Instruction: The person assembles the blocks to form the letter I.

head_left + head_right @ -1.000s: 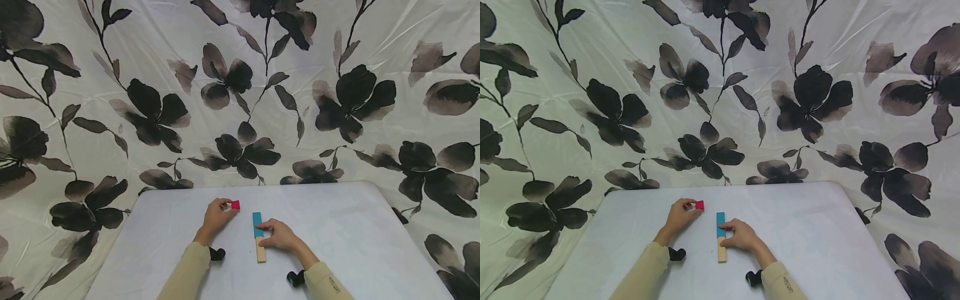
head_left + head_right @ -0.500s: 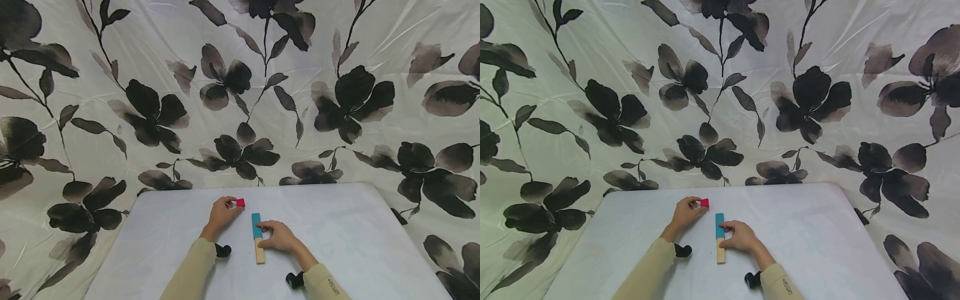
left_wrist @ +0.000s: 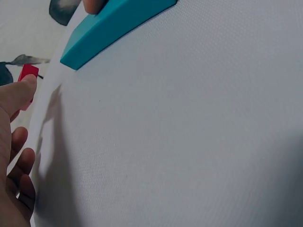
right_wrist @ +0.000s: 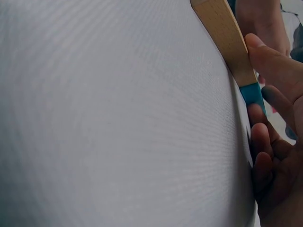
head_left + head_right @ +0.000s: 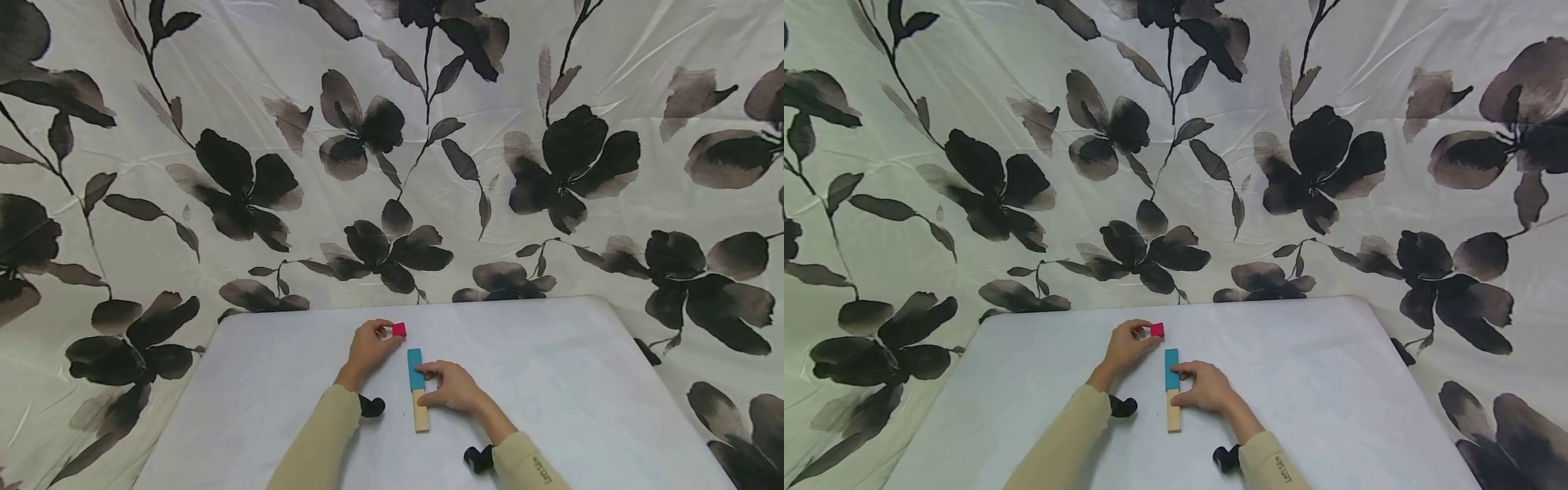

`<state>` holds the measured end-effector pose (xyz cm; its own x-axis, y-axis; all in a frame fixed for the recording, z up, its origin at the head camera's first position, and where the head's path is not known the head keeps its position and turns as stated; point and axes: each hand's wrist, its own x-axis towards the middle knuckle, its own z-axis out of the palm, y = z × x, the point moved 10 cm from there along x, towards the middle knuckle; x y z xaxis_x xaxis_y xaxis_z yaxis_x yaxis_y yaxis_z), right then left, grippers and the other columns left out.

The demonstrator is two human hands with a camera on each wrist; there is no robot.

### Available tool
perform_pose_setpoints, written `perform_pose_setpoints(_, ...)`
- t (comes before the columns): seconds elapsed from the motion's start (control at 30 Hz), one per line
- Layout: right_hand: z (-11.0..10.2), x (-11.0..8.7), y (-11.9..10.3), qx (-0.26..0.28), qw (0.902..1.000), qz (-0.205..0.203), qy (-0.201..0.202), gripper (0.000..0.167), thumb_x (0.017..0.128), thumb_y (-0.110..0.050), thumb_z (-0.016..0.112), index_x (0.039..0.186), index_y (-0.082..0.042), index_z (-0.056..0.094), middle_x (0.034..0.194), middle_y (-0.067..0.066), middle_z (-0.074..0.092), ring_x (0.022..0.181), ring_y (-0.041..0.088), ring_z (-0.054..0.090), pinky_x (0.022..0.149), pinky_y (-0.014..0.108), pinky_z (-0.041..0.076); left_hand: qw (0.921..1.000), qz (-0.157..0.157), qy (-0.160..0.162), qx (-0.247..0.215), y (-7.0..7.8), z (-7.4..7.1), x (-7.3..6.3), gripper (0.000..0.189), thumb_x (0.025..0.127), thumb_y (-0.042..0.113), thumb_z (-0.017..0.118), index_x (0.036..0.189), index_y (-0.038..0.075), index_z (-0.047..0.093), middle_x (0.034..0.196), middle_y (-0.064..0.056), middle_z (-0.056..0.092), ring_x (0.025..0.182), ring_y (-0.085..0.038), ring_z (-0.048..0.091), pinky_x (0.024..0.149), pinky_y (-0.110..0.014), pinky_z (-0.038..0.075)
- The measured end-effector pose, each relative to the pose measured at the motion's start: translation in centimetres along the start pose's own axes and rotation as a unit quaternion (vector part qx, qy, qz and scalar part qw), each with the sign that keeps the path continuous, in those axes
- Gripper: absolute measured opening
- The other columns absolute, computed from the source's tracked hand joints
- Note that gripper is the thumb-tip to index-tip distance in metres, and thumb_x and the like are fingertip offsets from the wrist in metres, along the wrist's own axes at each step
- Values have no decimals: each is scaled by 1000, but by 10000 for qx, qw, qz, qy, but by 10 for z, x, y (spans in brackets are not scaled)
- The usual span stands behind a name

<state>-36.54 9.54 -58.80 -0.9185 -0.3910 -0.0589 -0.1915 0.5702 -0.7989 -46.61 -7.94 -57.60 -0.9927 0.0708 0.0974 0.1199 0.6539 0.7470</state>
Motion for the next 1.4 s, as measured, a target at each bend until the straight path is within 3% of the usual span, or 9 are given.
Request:
perform_pose_setpoints(0.27, 1, 1, 1, 12, 10000, -59, 31, 60, 72, -36, 86, 126, -19, 66, 98, -8, 58, 74, 14, 48, 64, 29, 41, 9999, 77, 11, 96, 4, 8, 3, 34, 79, 30, 82, 106, 13, 72, 86, -1, 58, 81, -19, 52, 71, -36, 45)
perform_pose_setpoints(0.9, 0, 0, 0, -91, 9999, -26, 86, 60, 72, -35, 86, 126, -19, 66, 98, -7, 58, 74, 14, 47, 64, 28, 40, 9996, 42, 30, 278, 5, 21, 3, 38, 78, 37, 81, 107, 15, 72, 87, 2, 60, 82, -16, 55, 71, -35, 46)
perform_pose_setpoints(1.4, 1, 3, 4, -80, 9999, 42, 72, 61, 72, -38, 85, 127, -20, 65, 97, -9, 57, 76, 14, 48, 66, 29, 40, 9979, 327, 106, 554, 12, 25, 1, 37, 77, 38, 81, 106, 16, 73, 84, 3, 60, 78, -16, 53, 72, -37, 45)
